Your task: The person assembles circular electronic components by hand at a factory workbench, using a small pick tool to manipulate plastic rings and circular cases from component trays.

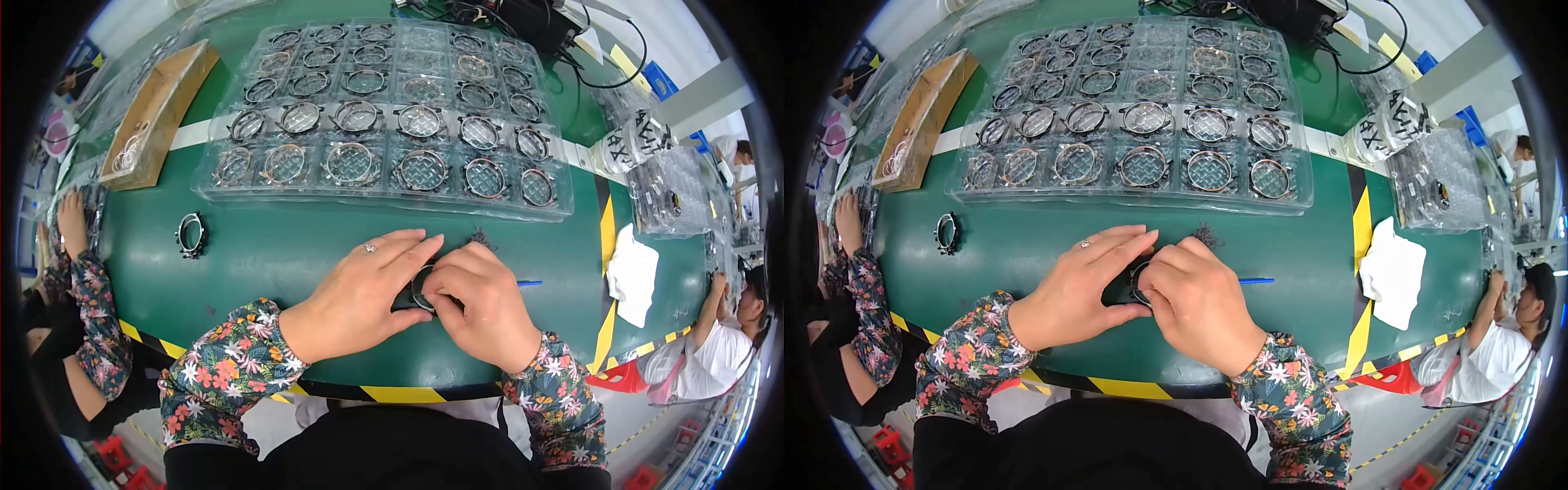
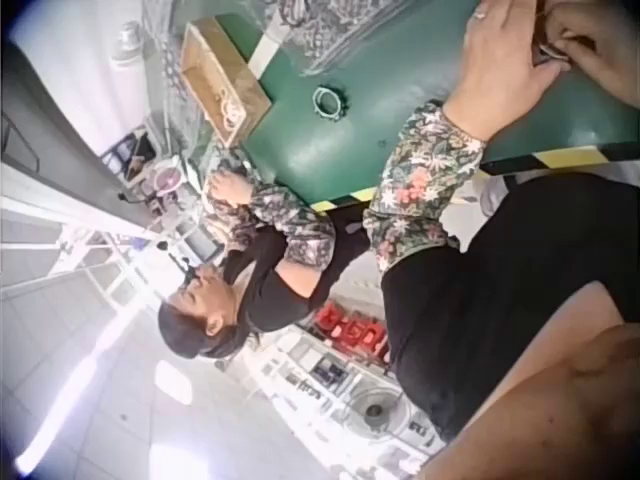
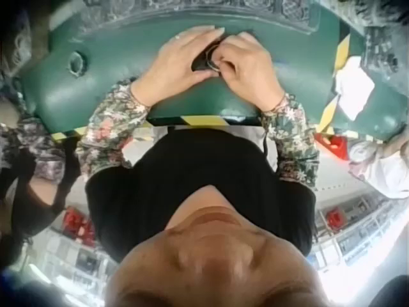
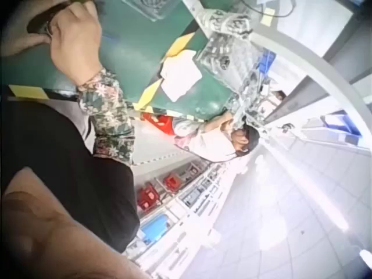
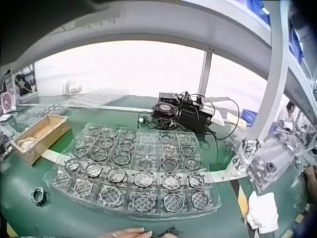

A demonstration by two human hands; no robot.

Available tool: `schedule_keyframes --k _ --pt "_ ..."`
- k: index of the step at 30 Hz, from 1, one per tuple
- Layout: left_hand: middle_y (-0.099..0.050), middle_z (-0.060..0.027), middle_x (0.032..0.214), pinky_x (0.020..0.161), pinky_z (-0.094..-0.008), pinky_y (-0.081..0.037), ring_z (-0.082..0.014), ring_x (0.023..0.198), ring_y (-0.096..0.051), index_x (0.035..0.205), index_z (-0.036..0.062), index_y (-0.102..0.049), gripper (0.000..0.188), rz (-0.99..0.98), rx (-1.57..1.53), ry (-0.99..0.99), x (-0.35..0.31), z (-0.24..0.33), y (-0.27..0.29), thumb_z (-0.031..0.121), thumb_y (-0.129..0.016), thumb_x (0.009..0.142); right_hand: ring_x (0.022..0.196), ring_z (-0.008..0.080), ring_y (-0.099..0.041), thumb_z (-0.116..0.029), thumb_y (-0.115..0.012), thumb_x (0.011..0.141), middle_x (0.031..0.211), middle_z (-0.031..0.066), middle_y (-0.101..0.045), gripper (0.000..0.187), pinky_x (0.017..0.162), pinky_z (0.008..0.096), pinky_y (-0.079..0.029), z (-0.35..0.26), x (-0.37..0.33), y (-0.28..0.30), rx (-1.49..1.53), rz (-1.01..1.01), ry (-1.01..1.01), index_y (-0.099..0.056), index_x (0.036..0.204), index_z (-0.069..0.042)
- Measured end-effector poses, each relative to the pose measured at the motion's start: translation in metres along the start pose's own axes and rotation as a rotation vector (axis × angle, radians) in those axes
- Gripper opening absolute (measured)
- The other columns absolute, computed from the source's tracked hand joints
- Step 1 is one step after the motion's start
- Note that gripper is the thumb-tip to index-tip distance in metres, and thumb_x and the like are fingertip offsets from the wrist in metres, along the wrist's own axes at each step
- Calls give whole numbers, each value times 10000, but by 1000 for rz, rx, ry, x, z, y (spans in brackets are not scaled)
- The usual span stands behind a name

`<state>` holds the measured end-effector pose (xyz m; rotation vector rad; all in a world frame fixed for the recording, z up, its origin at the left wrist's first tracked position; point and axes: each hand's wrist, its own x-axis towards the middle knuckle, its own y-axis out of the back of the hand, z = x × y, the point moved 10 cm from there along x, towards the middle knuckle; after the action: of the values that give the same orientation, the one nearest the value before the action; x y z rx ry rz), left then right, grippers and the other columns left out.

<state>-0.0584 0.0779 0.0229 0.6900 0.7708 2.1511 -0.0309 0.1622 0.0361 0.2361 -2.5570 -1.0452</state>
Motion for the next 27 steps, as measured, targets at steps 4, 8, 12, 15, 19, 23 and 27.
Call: schedule_keyframes --k 4,8,12,15,19,23,27 --pt "-574 -188 1294 1012 -435 -454 -352 1225 -545 1380 20 -476 809 17 -13 -38 0 2 -3 134 -842 667 771 295 -575 58 -670 707 847 91 -634 142 680 377 -480 1 -1 6 5 79 -30 -634 806 -37" --pt "-575 -182 1296 1010 -433 -453 -350 1217 -550 1389 23 -466 816 18 -25 -48 1 4 -2 135 -839 671 767 297 -577 59 -673 710 838 89 -632 134 668 377 -478 1 -2 10 -69 163 -46 -631 802 -29" --pt "-575 -178 1299 1011 -430 -452 -347 1213 -554 1398 25 -455 826 15 -37 -44 0 4 -1 143 -839 676 762 299 -577 58 -675 708 832 89 -629 135 657 380 -475 2 -2 10 -82 178 -51 -631 802 -28" --pt "-575 -174 1301 1009 -428 -452 -343 1208 -557 1404 28 -450 829 15 -32 -48 0 3 -2 153 -837 681 759 302 -578 59 -674 709 832 88 -629 132 652 382 -473 2 -2 8 -84 161 -51 -630 799 -27" --pt "-575 -171 1302 1007 -428 -453 -341 1205 -559 1406 32 -450 822 16 -29 -49 -1 3 -2 157 -833 689 753 297 -573 59 -670 703 829 85 -633 134 654 379 -472 1 -2 8 -78 142 -56 -630 794 -30" --pt "-574 -171 1304 1005 -428 -454 -342 1206 -559 1407 35 -450 820 17 -27 -55 -1 4 -2 156 -831 691 746 291 -567 58 -667 698 825 82 -637 133 659 376 -471 2 -2 8 -63 117 -50 -631 789 -33" --pt "-571 -173 1308 1000 -428 -456 -343 1202 -560 1407 36 -450 823 16 -30 -55 -1 4 -2 159 -832 689 746 290 -567 56 -668 699 826 81 -639 127 658 374 -471 2 -1 8 -50 111 -53 -632 784 -32"
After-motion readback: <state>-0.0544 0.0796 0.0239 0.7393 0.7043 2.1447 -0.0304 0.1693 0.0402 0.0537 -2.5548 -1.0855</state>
